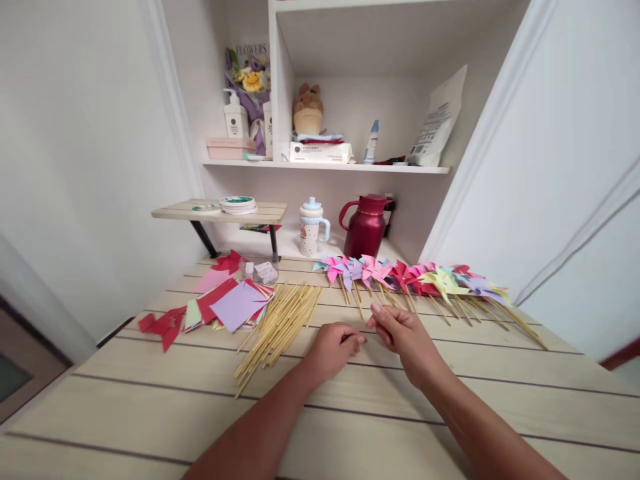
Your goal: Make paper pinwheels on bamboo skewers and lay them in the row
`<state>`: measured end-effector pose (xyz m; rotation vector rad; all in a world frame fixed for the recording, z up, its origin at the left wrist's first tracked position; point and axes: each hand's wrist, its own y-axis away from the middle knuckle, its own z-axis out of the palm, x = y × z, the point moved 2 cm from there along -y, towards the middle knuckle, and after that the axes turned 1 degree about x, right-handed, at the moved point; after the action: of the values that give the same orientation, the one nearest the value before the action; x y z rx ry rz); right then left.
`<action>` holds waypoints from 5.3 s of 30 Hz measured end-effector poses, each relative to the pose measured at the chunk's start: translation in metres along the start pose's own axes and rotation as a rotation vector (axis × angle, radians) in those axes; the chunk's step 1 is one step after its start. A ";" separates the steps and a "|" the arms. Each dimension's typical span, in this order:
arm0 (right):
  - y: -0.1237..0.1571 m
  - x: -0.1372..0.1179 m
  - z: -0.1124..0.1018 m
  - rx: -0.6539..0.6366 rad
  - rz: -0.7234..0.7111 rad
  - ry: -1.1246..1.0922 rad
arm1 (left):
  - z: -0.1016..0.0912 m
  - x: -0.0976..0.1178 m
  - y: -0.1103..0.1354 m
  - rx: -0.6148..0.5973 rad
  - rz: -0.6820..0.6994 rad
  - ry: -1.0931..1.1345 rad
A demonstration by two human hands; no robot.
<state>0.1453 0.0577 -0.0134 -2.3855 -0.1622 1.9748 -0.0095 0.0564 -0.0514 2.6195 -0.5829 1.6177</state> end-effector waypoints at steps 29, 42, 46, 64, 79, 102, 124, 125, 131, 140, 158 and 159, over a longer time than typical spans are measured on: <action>0.000 0.040 0.012 -0.201 -0.079 0.338 | -0.161 0.021 0.093 0.195 0.116 -1.119; 0.001 0.037 0.011 -0.263 -0.085 0.368 | -0.207 -0.021 0.101 -0.018 -0.160 -1.017; 0.001 0.036 0.011 -0.262 -0.080 0.353 | -0.212 -0.005 0.100 -0.063 -0.149 -0.966; 0.009 0.031 0.014 -0.236 -0.075 0.146 | -0.225 0.029 0.089 0.735 -0.123 -0.608; 0.018 0.013 0.027 -0.277 0.250 -0.795 | -0.055 0.037 0.019 0.408 -0.156 0.800; 0.014 0.022 0.018 -0.123 0.221 -0.505 | -0.034 0.012 0.024 0.330 -0.210 0.833; 0.008 0.022 0.013 -0.115 0.098 -0.492 | -0.009 0.022 0.026 0.103 -0.189 1.098; 0.008 0.023 0.013 -0.116 0.093 -0.479 | -0.007 0.020 0.026 0.114 -0.231 1.130; 0.008 0.021 0.007 -0.052 -0.023 -0.301 | -0.002 0.014 0.019 0.181 -0.278 1.262; 0.012 0.015 0.000 0.055 -0.256 0.165 | -0.013 0.005 0.009 0.270 -0.342 1.310; 0.023 0.024 0.036 0.063 -0.582 0.543 | -0.020 0.011 0.017 0.197 -0.242 1.401; 0.022 0.024 0.036 0.061 -0.585 0.533 | -0.018 0.012 0.018 0.178 -0.245 1.407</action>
<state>0.1156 0.0366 -0.0455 -2.3557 -0.6670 1.0505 -0.0260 0.0401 -0.0359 0.9306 -0.0043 2.7628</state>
